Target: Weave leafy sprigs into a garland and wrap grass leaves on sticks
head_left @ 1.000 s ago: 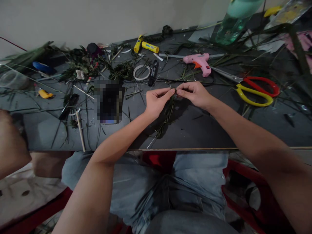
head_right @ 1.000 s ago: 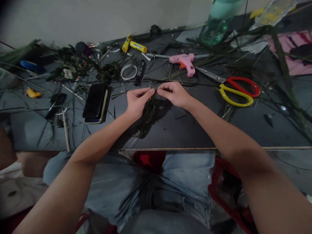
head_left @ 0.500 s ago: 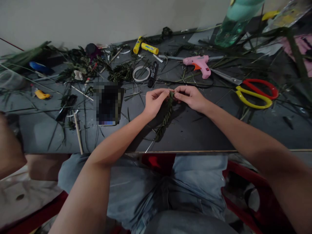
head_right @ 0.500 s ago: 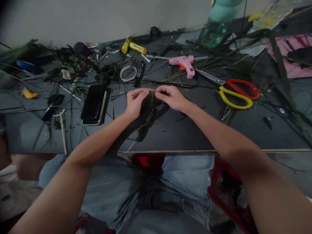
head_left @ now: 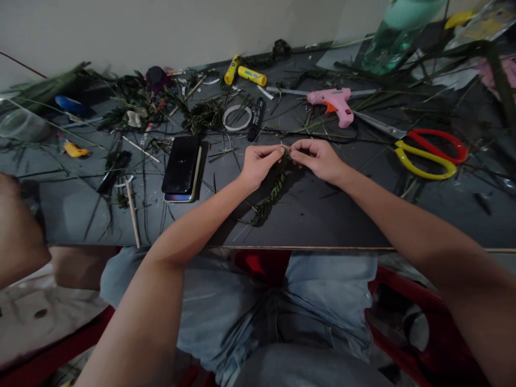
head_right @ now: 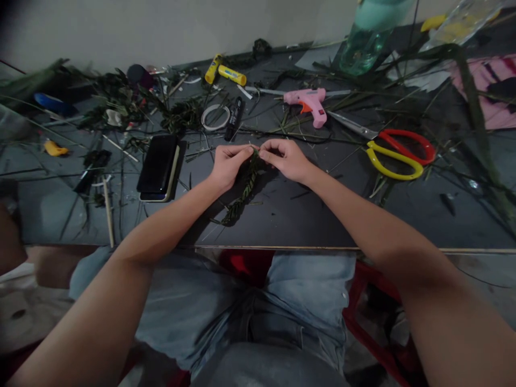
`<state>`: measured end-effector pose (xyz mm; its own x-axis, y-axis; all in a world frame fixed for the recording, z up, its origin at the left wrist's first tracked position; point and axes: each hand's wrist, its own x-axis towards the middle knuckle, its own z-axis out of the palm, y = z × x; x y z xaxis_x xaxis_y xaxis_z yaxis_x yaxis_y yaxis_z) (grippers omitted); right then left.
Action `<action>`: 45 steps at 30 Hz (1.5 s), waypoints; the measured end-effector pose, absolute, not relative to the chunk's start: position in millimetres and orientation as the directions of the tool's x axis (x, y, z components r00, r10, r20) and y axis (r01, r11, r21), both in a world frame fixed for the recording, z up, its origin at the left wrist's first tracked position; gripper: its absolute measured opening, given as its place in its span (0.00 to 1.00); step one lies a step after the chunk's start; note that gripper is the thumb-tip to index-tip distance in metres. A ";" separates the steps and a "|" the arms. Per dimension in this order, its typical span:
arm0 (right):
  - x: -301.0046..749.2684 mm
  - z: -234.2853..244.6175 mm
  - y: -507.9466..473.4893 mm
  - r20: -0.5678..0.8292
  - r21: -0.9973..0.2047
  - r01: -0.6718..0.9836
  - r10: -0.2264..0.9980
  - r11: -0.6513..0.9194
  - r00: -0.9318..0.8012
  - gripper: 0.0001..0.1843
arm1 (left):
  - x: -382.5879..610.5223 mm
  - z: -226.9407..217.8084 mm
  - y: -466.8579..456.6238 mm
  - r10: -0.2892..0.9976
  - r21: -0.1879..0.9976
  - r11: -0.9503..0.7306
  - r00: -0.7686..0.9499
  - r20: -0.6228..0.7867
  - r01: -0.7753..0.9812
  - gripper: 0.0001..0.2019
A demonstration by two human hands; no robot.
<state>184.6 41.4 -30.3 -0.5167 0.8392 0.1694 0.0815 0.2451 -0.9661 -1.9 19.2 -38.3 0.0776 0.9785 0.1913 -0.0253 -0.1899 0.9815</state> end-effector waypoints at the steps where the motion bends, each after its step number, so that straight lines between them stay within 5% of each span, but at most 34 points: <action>1: 184.6 -30.2 41.5 0.166 -0.968 0.077 0.840 0.239 -0.517 0.32 | -1.6 -38.6 19.9 0.979 0.982 -0.187 0.075 0.189 -0.029 0.10; 8: 183.8 -31.5 40.5 0.180 -0.970 0.053 0.843 0.239 -0.507 0.34 | -6.9 -38.9 31.6 0.975 0.991 -0.051 0.209 0.076 -0.123 0.12; 17: 184.1 -32.4 43.5 0.332 -0.943 -0.107 0.856 0.316 -0.396 0.30 | -15.1 -45.9 36.6 0.910 0.984 -0.110 0.384 0.156 -0.138 0.13; 26: 185.1 -38.2 46.4 0.436 -0.876 0.081 0.854 0.475 -0.285 0.30 | -18.2 -37.9 34.7 0.875 0.987 -0.102 0.462 0.148 -0.125 0.20; 32: 184.0 -33.0 33.4 0.501 -0.814 0.245 0.850 0.527 -0.164 0.28 | -11.6 -42.5 34.4 0.945 0.980 -0.136 0.279 0.172 -0.145 0.20; 37: 187.2 -30.2 31.5 0.367 -0.803 0.369 0.876 0.468 -0.311 0.26 | -5.0 -43.9 32.5 0.971 0.975 -0.210 0.099 0.216 -0.072 0.21; 45: 182.7 -33.9 35.7 0.275 -0.884 0.284 0.904 0.372 -0.328 0.28 | -6.3 -49.8 33.6 0.955 0.949 -0.296 0.010 0.297 0.113 0.22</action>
